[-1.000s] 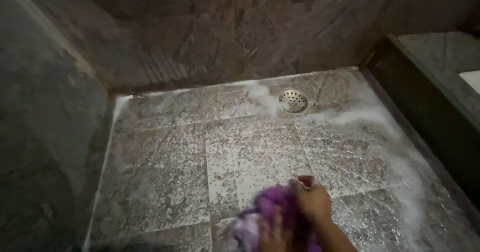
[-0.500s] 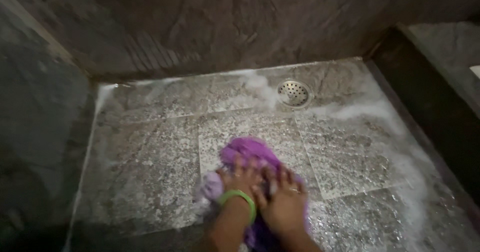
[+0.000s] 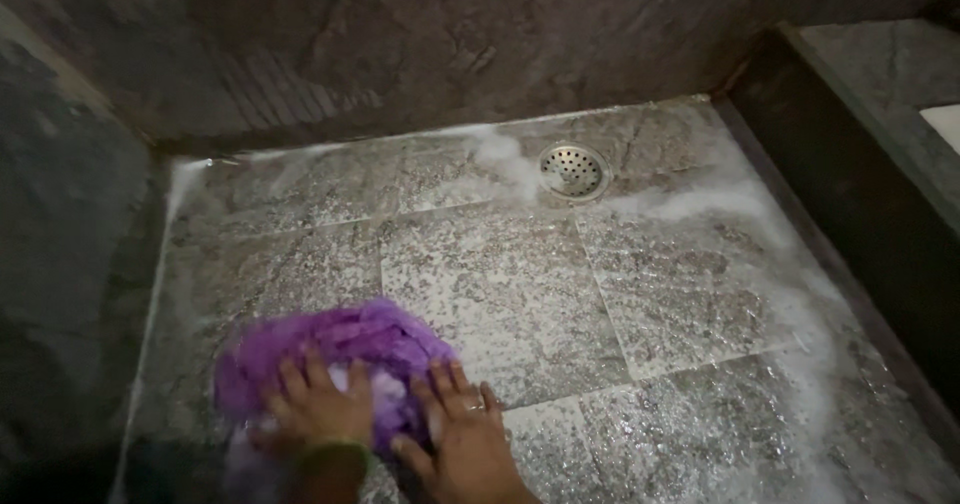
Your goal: The person is washing a purple loofah and a purple fabric item by hand on a tiled floor using soapy water, scrubbing them repeatedly.
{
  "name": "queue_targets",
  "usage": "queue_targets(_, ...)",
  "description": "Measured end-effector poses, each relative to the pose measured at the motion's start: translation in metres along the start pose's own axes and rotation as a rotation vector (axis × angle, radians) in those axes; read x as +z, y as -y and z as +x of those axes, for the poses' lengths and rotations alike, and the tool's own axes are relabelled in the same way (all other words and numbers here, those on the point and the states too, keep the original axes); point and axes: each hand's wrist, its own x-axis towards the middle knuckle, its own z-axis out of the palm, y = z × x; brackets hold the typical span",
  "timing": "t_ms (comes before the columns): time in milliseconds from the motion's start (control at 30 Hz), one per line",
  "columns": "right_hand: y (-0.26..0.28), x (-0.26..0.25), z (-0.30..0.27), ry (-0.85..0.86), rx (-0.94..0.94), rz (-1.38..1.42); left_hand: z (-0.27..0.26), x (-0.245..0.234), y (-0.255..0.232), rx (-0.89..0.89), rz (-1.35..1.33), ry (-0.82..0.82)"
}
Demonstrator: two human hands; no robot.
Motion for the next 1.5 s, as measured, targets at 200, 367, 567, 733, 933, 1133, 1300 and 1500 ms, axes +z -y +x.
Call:
queue_targets(200, -0.073, 0.025, 0.010, -0.518, 0.188, -0.116, -0.098, 0.064, -0.058, 0.226, 0.134, 0.018)
queue_targets(367, -0.177, -0.012, -0.005, -0.633, 0.701, 0.019, -0.138, 0.050, -0.116, 0.789, 0.058, 0.511)
queue_targets(567, -0.202, -0.012, 0.005, -0.774, 0.718, -0.030, -0.105, -0.001, -0.153, 1.240, 0.299, 0.145)
queue_targets(733, -0.148, -0.014, 0.046, -0.536, 0.520, -0.138, -0.057, -0.079, -0.137, 0.977, 0.535, 0.500)
queue_targets(933, -0.055, -0.048, 0.067, -0.038, 0.328, 0.004, 0.009, -0.097, -0.093, 0.611, 0.403, 0.359)
queue_targets(1133, 0.005, -0.019, 0.052, 0.015, -0.017, -0.012, 0.049, -0.072, -0.003, 0.317, 0.268, 0.230)
queue_targets(1300, 0.005, -0.009, 0.046, 0.004, -0.022, 0.134, 0.024, -0.022, 0.034, 0.158, 0.181, 0.028)
queue_targets(1500, -0.094, -0.030, 0.044, -0.508, 0.428, 0.558, -0.052, 0.035, -0.023, 0.422, 0.099, 0.142)
